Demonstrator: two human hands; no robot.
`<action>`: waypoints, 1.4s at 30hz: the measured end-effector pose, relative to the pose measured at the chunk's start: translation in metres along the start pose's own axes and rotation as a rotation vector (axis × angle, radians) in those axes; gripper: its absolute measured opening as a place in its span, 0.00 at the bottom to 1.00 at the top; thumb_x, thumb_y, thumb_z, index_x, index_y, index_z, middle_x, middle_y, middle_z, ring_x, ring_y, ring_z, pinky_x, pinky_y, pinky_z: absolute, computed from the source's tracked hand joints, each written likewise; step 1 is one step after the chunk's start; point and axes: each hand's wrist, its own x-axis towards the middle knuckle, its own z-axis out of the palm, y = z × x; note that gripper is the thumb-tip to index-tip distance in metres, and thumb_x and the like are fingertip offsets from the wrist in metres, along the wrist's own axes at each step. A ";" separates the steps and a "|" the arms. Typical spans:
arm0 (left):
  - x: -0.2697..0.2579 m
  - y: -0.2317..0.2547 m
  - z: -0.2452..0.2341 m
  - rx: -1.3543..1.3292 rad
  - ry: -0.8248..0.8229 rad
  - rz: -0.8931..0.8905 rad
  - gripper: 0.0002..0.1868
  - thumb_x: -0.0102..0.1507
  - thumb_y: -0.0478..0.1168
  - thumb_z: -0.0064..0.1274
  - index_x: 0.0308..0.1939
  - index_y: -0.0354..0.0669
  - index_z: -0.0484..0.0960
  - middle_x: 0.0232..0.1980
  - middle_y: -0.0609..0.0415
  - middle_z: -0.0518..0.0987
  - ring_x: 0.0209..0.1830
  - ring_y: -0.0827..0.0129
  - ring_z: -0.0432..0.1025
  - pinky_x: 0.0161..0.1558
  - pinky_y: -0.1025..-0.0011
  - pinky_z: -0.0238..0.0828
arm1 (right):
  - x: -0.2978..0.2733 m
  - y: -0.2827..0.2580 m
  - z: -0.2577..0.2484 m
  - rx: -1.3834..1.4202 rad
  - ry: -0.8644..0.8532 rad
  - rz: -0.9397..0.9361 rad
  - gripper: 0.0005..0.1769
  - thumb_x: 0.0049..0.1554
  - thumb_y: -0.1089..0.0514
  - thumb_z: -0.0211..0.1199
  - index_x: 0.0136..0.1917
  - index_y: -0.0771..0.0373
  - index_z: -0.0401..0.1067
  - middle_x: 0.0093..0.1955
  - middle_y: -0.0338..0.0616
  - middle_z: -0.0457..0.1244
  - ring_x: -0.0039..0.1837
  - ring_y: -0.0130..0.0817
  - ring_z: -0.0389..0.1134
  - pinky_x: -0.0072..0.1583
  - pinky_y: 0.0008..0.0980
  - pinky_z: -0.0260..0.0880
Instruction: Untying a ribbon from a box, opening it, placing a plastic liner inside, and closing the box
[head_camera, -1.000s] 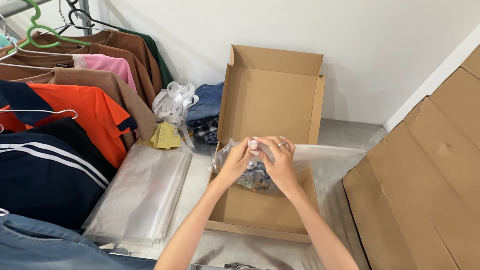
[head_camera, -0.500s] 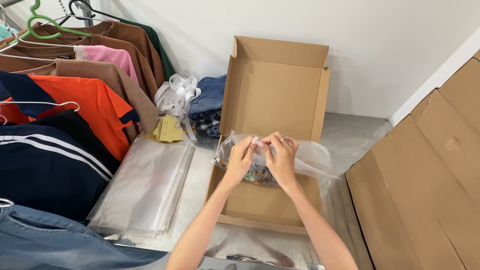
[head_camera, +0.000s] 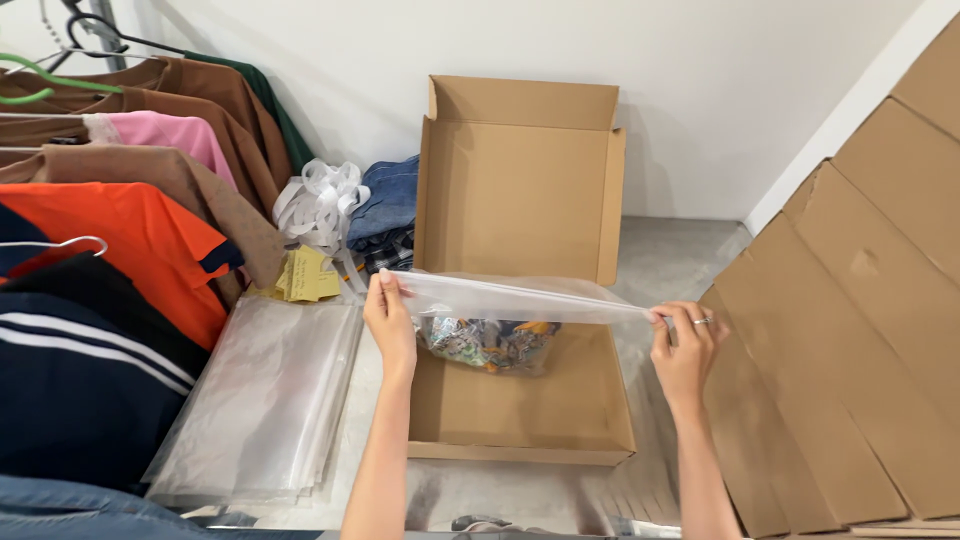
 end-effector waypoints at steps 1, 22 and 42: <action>-0.002 0.009 0.001 -0.001 -0.004 -0.004 0.23 0.77 0.48 0.38 0.28 0.47 0.71 0.25 0.54 0.75 0.32 0.69 0.64 0.45 0.69 0.65 | 0.004 -0.009 -0.004 -0.005 -0.003 0.001 0.06 0.62 0.54 0.67 0.44 0.46 0.71 0.45 0.26 0.63 0.53 0.30 0.64 0.65 0.36 0.50; -0.073 0.033 0.052 1.004 -0.629 0.538 0.06 0.57 0.46 0.58 0.26 0.58 0.88 0.31 0.63 0.81 0.39 0.62 0.77 0.65 0.17 0.33 | -0.001 -0.044 -0.021 0.295 0.034 0.492 0.01 0.65 0.57 0.64 0.51 0.53 0.74 0.49 0.33 0.64 0.51 0.30 0.65 0.52 0.29 0.62; -0.015 0.052 0.009 0.277 -0.461 0.162 0.20 0.64 0.23 0.37 0.54 0.51 0.71 0.58 0.59 0.70 0.34 0.61 0.79 0.45 0.61 0.77 | 0.004 -0.132 0.209 -0.171 -1.233 -0.062 0.15 0.56 0.64 0.55 0.51 0.66 0.80 0.49 0.58 0.72 0.58 0.51 0.74 0.56 0.47 0.75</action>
